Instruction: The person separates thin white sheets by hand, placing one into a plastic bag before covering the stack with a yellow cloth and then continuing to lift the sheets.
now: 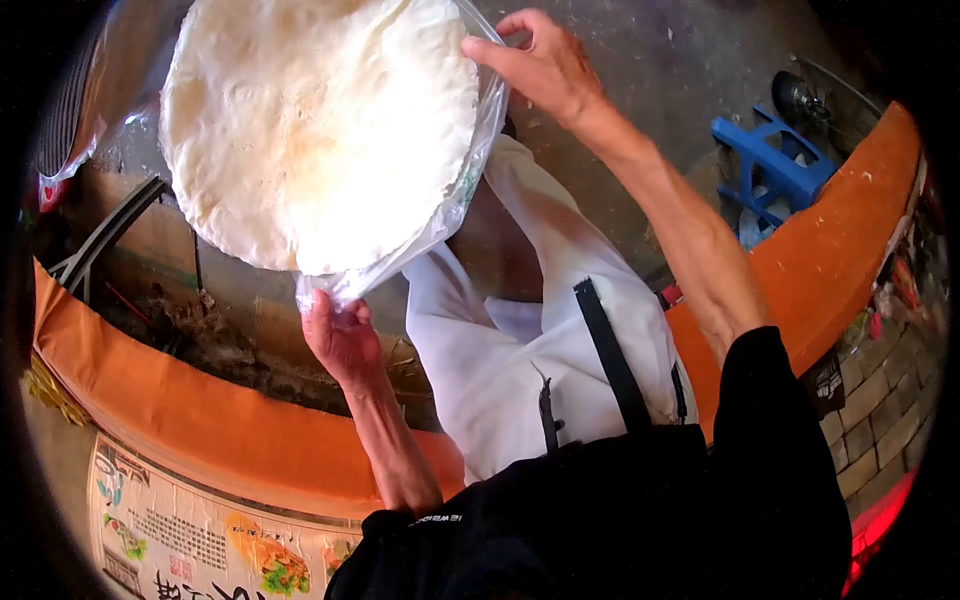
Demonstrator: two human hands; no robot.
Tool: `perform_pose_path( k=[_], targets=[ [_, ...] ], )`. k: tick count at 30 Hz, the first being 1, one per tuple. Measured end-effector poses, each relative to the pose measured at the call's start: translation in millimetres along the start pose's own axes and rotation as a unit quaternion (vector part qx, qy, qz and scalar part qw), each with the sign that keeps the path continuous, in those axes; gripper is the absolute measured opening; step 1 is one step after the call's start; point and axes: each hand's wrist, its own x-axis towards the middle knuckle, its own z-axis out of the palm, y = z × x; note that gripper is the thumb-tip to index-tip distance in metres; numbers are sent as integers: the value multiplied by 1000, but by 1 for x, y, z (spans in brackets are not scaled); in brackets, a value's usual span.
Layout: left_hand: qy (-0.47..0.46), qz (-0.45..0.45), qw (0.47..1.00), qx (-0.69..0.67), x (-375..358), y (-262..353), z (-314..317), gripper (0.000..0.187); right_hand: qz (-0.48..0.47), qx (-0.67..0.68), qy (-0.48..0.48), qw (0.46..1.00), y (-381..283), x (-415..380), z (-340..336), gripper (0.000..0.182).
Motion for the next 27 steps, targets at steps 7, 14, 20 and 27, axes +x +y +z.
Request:
perform_pose_path(
  k=[7, 14, 20, 27],
  targets=[
    [3, -102, 993, -52, -34, 0, -9, 22, 41, 247, -113, 962, -39, -29, -25, 48],
    [-12, -67, 989, -133, -30, 33, -1, 21, 21, 303, -48, 952, -90, -36, -3, 26],
    [-62, -78, 992, 76, -31, 27, -37, 16, -23, 206, -40, 977, -53, 23, -54, 22],
    [46, 71, 995, 47, 20, 54, -46, 31, -57, 160, -91, 981, -123, -7, -5, 23]
  ],
)
